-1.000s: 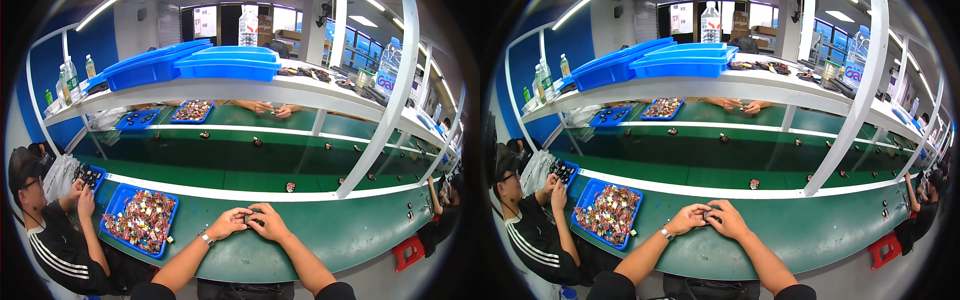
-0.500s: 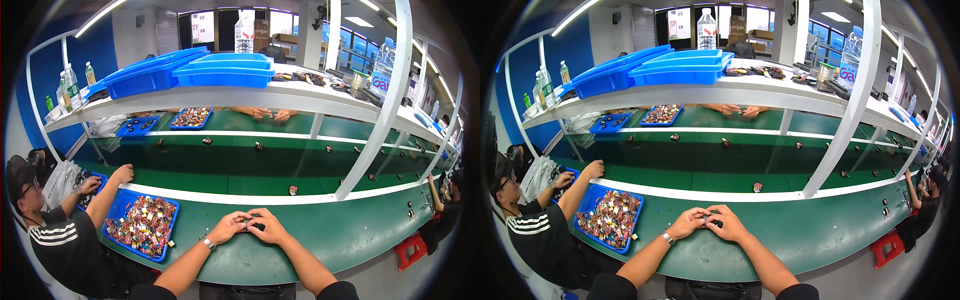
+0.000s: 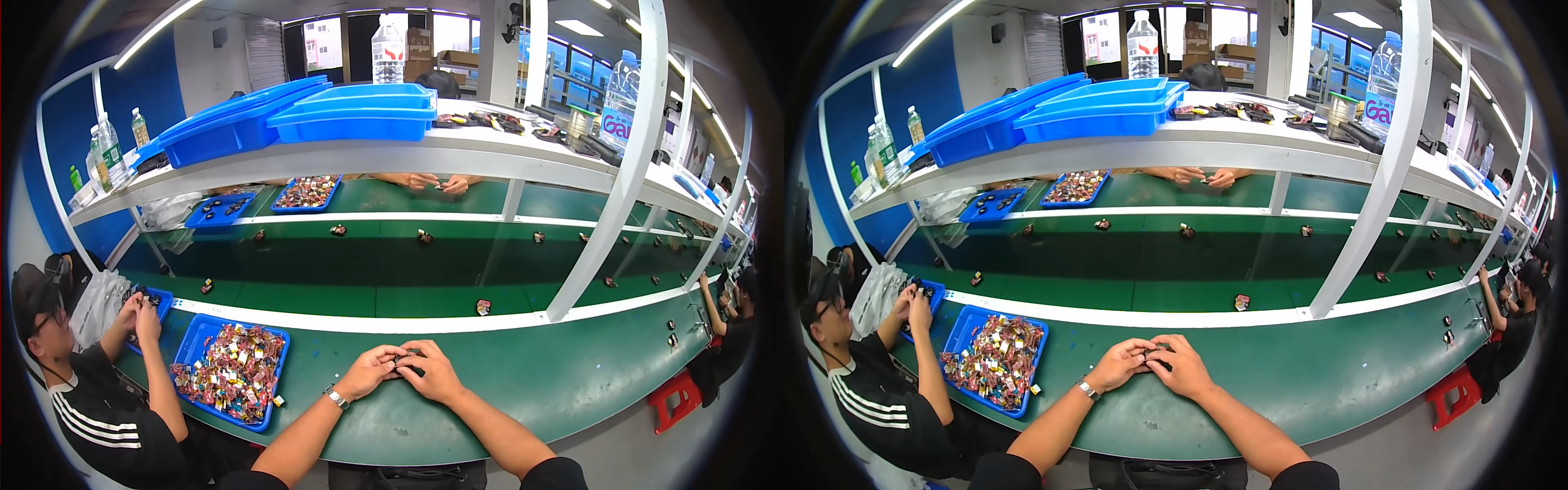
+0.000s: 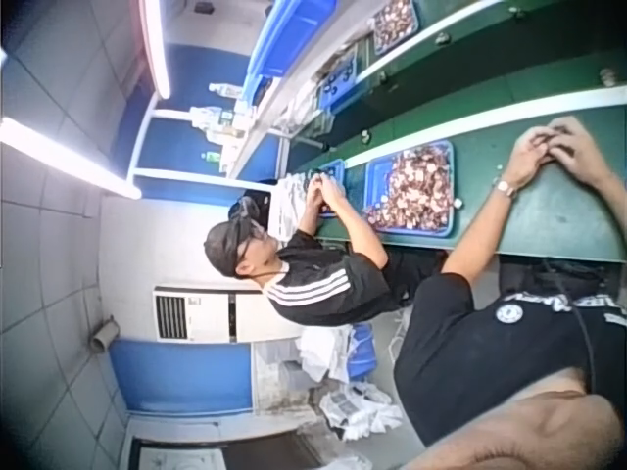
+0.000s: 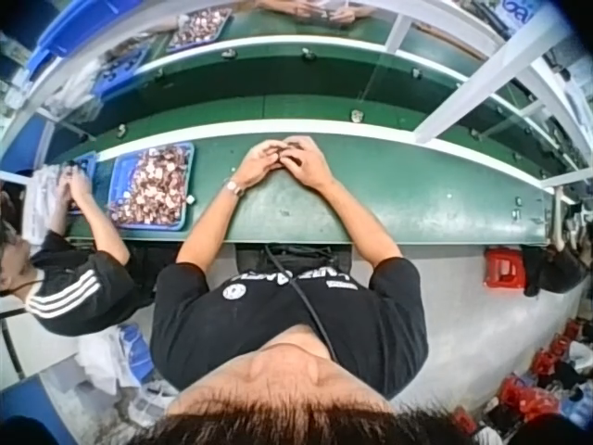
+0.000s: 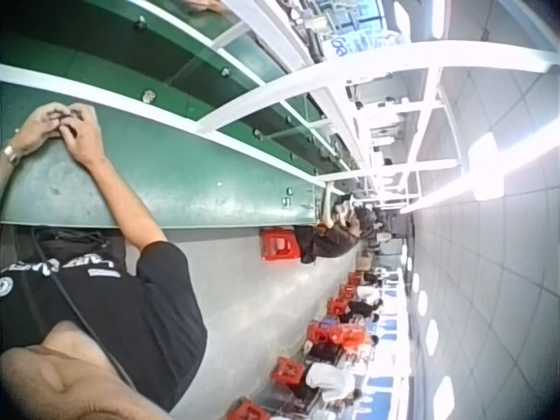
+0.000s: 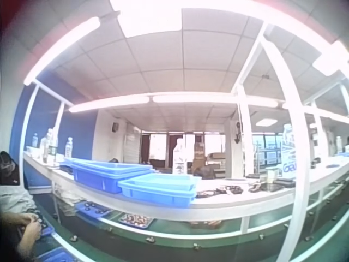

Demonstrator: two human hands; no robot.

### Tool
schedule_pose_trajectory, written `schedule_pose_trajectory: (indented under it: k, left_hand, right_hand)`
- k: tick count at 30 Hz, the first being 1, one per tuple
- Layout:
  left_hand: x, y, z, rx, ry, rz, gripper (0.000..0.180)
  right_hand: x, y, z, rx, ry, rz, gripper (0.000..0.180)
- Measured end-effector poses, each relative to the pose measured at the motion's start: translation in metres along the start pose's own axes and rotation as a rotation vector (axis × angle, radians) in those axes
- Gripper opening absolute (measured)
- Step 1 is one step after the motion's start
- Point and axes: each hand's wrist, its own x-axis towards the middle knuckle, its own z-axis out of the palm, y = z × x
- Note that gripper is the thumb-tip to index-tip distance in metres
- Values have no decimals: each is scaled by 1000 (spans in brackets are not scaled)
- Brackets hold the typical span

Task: The recorder is assembling small electronic or mechanical components onto a base at a factory workstation.

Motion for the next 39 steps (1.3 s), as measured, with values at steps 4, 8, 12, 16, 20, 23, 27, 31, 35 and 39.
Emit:
schedule_pose_trajectory:
  k: [4, 8, 12, 16, 20, 23, 27, 31, 35, 39]
  left_hand:
    - [1, -2, 0, -36, -16, 55, 30]
    - [-1, -2, -1, -77, 16, 58, 29]
    - [-1, -1, 1, -79, 4, 66, 30]
    - [1, -2, 1, -98, 9, 90, 27]
    - [-1, -4, 1, -153, -17, 129, 25]
    - [-1, -5, -1, -165, -23, 141, 24]
    - [1, -2, 2, -168, -35, 125, 25]
    - [1, -2, 3, -166, -25, 116, 27]
    - [2, -8, 1, -179, -25, 175, 28]
    - [1, -4, 6, -181, -26, 168, 27]
  right_hand:
    - [1, 2, -1, -11, 25, -22, 14]
    - [0, -1, 5, -35, 53, -6, 16]
    - [-1, 1, 7, 15, 75, -12, 20]
    - [1, -4, 7, 11, 56, -37, 21]
    - [3, -11, 4, -20, 83, -79, 22]
    - [4, -10, 6, -61, 107, -76, 22]
    - [3, -5, 6, -48, 136, -64, 22]
    - [0, -5, 11, 15, 182, -18, 22]
    - [1, -9, 14, 34, 191, -1, 22]
    - [-1, -5, 10, -35, 197, -50, 22]
